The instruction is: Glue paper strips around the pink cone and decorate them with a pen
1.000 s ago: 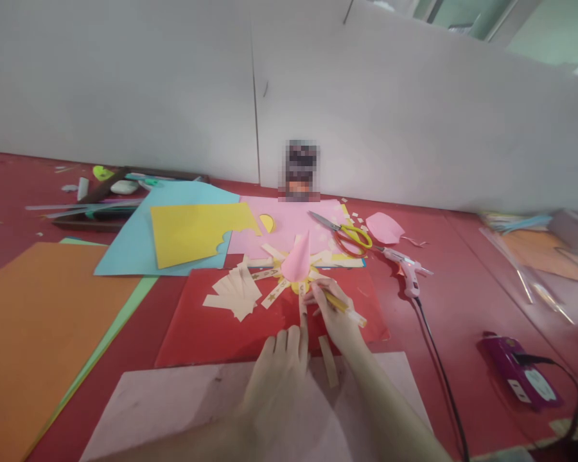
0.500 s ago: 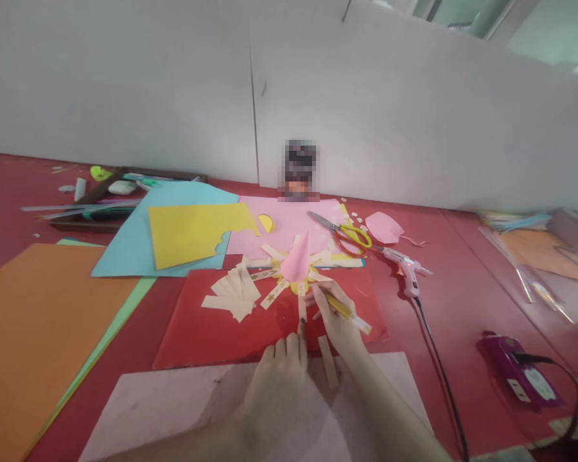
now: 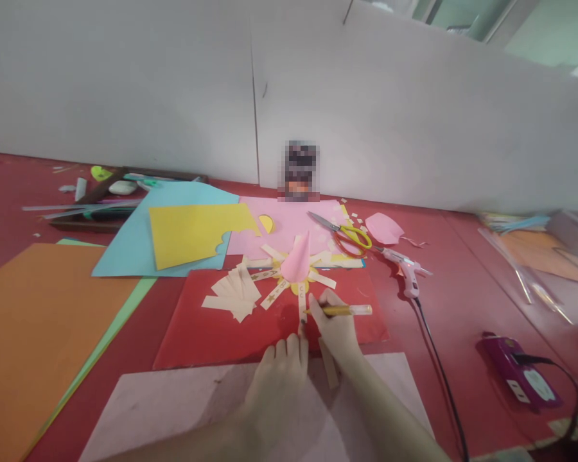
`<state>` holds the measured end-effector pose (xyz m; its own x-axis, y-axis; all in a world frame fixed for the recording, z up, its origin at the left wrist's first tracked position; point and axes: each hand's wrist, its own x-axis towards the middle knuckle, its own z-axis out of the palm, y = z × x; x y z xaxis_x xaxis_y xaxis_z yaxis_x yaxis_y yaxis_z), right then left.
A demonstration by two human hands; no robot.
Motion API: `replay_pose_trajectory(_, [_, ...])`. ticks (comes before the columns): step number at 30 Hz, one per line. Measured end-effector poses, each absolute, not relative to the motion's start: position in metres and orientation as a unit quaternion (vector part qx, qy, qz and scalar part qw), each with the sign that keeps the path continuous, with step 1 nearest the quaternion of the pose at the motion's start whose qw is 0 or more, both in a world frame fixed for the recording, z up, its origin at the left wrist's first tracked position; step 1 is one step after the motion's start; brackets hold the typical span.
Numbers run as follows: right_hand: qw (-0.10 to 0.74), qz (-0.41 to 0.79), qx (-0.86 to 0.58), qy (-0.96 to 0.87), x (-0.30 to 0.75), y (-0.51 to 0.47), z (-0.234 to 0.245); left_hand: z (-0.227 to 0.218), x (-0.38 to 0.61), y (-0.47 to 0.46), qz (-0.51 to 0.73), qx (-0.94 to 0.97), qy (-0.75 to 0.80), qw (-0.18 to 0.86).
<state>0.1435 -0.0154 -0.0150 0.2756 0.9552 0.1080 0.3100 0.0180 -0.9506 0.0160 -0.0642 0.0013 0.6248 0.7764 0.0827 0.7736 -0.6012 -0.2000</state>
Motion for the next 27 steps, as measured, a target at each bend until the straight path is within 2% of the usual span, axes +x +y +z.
replay_pose_trajectory(4, [0.479,0.337,-0.619,-0.524,0.144,-0.0158,-0.0143,-0.0002,0.0165,-0.0633,0.007,-0.897,-0.424,0.125])
replay_pose_trajectory(10, [0.477,0.341,-0.618,-0.523,0.1436,-0.0146,-0.0147,-0.0011,0.0171,-0.0635,0.001,-0.898,-0.43,0.091])
replay_pose_trajectory(17, [0.503,0.272,-0.637,-0.517,0.1403,-0.0129,-0.011,-0.0041,0.017,-0.0638,-0.007,-0.901,-0.424,0.096])
replay_pose_trajectory(27, [0.502,0.266,-0.632,-0.527,0.1412,-0.013,-0.011,-0.0039,0.0176,-0.0632,0.007,-0.901,-0.422,0.099])
